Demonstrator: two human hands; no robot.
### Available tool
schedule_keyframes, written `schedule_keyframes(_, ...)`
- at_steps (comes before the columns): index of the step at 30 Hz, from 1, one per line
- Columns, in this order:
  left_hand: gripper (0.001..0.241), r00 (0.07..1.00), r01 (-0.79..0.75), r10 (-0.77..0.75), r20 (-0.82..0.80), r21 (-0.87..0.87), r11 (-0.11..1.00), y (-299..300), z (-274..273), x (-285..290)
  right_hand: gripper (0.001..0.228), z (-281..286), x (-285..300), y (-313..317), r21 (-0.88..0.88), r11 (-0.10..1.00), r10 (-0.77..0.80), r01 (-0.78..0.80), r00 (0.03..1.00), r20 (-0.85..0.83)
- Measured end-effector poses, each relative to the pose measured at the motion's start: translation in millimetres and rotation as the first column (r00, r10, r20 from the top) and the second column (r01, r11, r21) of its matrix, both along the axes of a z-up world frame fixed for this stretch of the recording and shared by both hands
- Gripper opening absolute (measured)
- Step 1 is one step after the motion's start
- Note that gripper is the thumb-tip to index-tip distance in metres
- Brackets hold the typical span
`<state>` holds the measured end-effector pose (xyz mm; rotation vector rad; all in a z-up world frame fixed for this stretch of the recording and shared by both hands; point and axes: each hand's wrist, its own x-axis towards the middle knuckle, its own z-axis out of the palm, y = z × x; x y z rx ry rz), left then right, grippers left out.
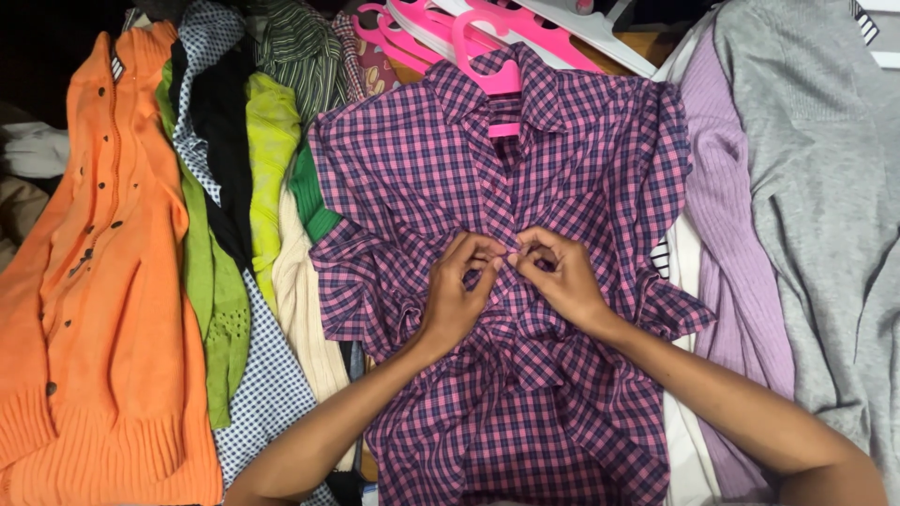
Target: The person buttons a pink and purple checkered shirt laid on a wooden stool, then picks up a pink hanger and places it into the shirt's collar. They adjust the collar and sleeves on the hanger and smooth the shirt before lifting it.
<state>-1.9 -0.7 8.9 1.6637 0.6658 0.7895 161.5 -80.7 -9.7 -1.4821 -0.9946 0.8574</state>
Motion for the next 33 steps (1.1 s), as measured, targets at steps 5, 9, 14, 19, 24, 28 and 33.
schedule_keyframes(5,0.016,1.000,-0.010,0.010,-0.002,0.049,0.999,0,1,0,0.010,-9,5,-1,0.012,1.000,-0.004,0.004,0.999,-0.046)
schedule_keyframes(9,0.021,1.000,0.000,0.000,0.000,0.130,0.991,-2,14,-3,0.029,6,3,3,0.100,0.995,0.018,-0.008,0.995,-0.097)
schedule_keyframes(14,0.024,0.999,0.003,0.006,-0.039,0.224,0.975,-2,10,-6,0.018,-2,9,2,0.110,0.993,0.052,-0.043,0.995,-0.082)
schedule_keyframes(19,0.032,0.999,0.001,0.014,-0.047,0.304,0.953,-2,2,-10,0.012,-2,11,3,0.101,0.995,0.037,-0.023,0.989,-0.144)
schedule_keyframes(24,0.045,0.994,0.086,-0.048,-0.103,0.405,0.910,-3,8,-14,0.021,8,8,6,0.128,0.990,-0.027,0.060,0.970,-0.240)
schedule_keyframes(28,0.050,0.989,0.120,-0.076,-0.128,0.382,0.916,-3,7,-14,0.016,7,10,5,0.107,0.992,-0.045,0.066,0.982,-0.184)
schedule_keyframes(33,0.067,0.980,0.132,-0.042,-0.195,0.480,0.867,-2,19,-17,0.030,50,1,10,0.076,0.997,0.014,-0.015,1.000,0.005)
